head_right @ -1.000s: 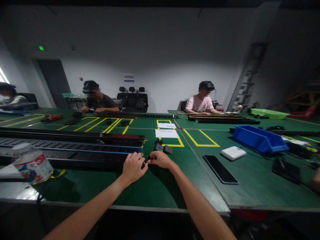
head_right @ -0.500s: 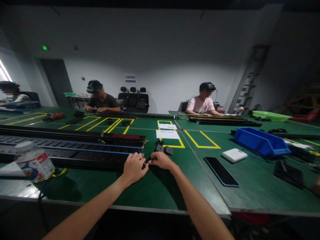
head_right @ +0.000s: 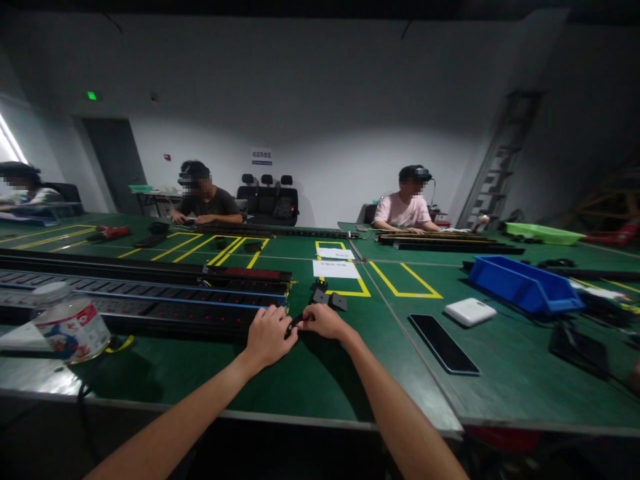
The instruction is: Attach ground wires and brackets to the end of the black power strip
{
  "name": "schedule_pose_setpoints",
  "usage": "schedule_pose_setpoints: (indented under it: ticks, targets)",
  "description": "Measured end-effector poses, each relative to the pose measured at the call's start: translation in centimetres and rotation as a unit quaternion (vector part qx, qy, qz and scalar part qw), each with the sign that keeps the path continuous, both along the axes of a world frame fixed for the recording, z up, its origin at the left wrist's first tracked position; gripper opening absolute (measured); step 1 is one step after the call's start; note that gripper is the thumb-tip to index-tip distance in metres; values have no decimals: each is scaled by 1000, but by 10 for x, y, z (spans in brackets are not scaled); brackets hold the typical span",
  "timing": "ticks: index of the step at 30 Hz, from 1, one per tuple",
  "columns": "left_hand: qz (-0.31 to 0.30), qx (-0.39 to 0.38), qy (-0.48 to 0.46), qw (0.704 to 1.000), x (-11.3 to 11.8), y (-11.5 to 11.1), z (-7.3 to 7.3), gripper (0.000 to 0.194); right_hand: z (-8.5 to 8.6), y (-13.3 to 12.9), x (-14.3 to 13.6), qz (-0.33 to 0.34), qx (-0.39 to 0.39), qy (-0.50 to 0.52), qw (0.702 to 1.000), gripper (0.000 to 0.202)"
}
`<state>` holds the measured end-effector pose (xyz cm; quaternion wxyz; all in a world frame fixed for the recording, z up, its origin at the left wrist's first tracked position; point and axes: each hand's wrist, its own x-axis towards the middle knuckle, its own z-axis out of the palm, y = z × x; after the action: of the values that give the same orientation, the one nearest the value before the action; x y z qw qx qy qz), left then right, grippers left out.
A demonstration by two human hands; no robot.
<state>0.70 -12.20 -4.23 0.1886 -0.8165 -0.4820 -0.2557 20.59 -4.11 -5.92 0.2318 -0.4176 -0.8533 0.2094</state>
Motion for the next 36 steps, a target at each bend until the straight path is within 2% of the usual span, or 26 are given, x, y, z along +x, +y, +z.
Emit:
schedule_pose_setpoints:
  ticks: [36]
  targets:
    - [-6,-9,-4,1000,0,-3,5,20,0,-1,0,1,-7,2,1000,18]
